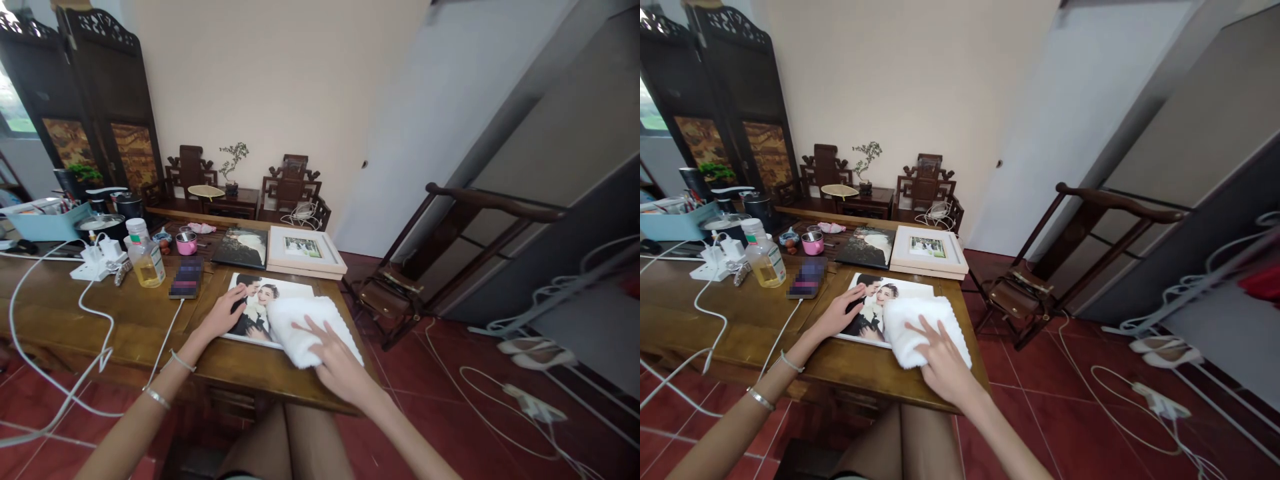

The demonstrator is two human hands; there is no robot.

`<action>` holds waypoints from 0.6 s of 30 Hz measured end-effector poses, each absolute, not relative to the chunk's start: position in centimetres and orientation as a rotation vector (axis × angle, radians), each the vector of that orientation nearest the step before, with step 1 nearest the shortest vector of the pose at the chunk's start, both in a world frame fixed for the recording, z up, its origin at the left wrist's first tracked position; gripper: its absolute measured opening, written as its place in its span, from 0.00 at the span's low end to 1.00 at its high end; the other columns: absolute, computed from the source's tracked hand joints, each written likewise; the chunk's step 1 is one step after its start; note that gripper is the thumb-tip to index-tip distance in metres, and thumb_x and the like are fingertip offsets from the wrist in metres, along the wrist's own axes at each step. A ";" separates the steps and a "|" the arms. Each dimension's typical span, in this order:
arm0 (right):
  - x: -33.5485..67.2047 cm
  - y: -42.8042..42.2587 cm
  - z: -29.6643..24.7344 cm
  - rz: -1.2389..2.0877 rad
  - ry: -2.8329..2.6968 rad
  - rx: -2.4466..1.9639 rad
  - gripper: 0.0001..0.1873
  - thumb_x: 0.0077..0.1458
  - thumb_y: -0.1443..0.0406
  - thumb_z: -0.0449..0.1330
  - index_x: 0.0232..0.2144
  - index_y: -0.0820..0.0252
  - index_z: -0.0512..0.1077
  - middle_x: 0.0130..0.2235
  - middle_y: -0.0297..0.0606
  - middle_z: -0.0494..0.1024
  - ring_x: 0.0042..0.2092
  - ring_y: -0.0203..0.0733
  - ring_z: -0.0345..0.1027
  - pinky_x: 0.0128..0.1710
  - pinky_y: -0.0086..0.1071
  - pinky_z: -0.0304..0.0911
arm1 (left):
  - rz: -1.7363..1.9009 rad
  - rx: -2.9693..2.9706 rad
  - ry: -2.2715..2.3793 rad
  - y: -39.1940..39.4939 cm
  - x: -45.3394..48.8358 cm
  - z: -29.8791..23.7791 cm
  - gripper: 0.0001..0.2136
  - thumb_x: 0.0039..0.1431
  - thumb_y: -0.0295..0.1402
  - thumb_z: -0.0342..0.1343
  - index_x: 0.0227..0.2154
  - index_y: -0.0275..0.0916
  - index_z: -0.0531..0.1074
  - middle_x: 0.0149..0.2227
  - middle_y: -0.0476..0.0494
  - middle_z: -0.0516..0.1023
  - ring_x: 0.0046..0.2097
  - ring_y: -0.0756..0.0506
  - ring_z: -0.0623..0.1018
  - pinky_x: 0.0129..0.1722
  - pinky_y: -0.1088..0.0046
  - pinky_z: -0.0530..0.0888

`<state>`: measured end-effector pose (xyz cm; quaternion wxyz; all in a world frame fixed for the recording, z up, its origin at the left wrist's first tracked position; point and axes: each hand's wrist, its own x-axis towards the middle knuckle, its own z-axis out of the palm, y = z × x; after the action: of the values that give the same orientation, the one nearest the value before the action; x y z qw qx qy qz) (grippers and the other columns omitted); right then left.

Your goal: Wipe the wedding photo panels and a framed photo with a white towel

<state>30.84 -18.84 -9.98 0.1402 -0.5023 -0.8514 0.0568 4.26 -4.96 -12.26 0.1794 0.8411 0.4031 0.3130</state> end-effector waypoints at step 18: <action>30.8 -18.7 -9.8 0.194 -2.457 -1.495 0.27 0.38 0.80 0.47 0.39 0.61 0.73 0.63 0.41 0.57 0.66 0.51 0.35 0.62 0.58 0.36 | 0.900 2.346 1.148 -4.5 4.3 -12.5 0.21 0.60 0.38 0.47 0.53 0.36 0.68 0.59 0.39 0.65 0.61 0.42 0.64 0.61 0.60 0.59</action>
<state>30.80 -18.75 -9.77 0.1291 -0.5143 -0.8452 0.0666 4.34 -4.51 -12.46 0.1881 0.8341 0.4081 0.3200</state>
